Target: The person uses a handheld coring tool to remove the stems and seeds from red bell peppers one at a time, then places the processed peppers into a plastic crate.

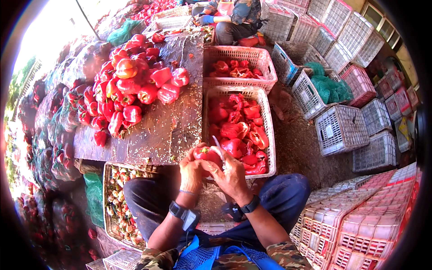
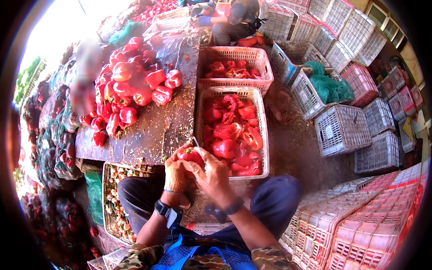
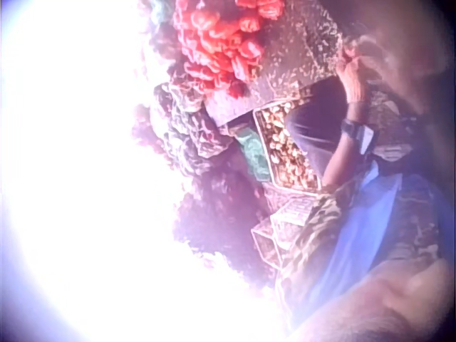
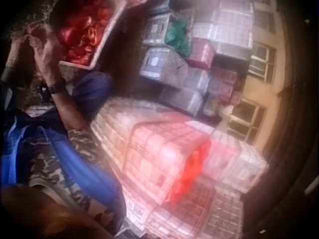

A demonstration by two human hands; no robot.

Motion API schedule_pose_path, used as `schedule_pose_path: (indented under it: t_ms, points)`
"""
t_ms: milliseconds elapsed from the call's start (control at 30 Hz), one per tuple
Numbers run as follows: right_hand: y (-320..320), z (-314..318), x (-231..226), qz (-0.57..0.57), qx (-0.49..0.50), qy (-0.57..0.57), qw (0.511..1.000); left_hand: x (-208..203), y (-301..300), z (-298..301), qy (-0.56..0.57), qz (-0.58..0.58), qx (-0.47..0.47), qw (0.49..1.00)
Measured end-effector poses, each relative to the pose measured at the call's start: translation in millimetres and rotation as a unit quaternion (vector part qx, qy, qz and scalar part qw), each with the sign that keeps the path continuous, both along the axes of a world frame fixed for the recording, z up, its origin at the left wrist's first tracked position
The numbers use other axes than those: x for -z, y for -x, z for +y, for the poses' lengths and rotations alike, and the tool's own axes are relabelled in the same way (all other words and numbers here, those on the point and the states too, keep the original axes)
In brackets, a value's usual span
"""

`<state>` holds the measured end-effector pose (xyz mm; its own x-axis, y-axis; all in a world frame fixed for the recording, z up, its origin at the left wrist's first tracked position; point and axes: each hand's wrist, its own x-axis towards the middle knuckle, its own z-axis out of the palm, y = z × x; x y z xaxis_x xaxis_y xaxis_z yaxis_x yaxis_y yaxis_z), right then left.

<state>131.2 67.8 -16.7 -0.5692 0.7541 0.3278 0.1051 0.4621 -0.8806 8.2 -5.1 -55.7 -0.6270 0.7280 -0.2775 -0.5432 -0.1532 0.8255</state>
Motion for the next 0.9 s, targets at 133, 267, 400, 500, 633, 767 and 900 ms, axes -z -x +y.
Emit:
schedule_pose_path:
  t_ms: [133,267,400,500,633,767,900]
  points:
    - [0.7,2.3,4.7,0.017,-0.036,0.012,0.999,-14.3,-18.3,4.0,0.152,0.197,-0.021,0.968]
    - [-5.7,10.5,8.6,0.013,-0.07,0.034,0.997,-2.4,-7.5,4.2,0.095,0.053,0.05,0.993]
    - [-12.5,11.6,-1.8,0.04,-0.104,0.096,0.989,9.8,-1.7,-2.0,0.044,0.056,0.084,0.994]
    - [-13.0,12.0,13.6,0.053,-0.091,0.141,0.984,10.5,5.1,-4.9,0.029,-0.046,0.129,0.99]
    - [-14.9,16.6,19.2,0.045,-0.054,0.248,0.966,56.4,11.5,-0.7,0.06,0.243,0.21,0.945]
    - [-13.8,14.0,34.1,0.125,0.038,0.334,0.933,80.8,5.4,15.1,-0.021,0.104,0.085,0.991]
    - [-12.7,10.3,32.2,0.166,0.099,0.291,0.937,77.1,-0.1,49.0,-0.158,-0.137,-0.061,0.976]
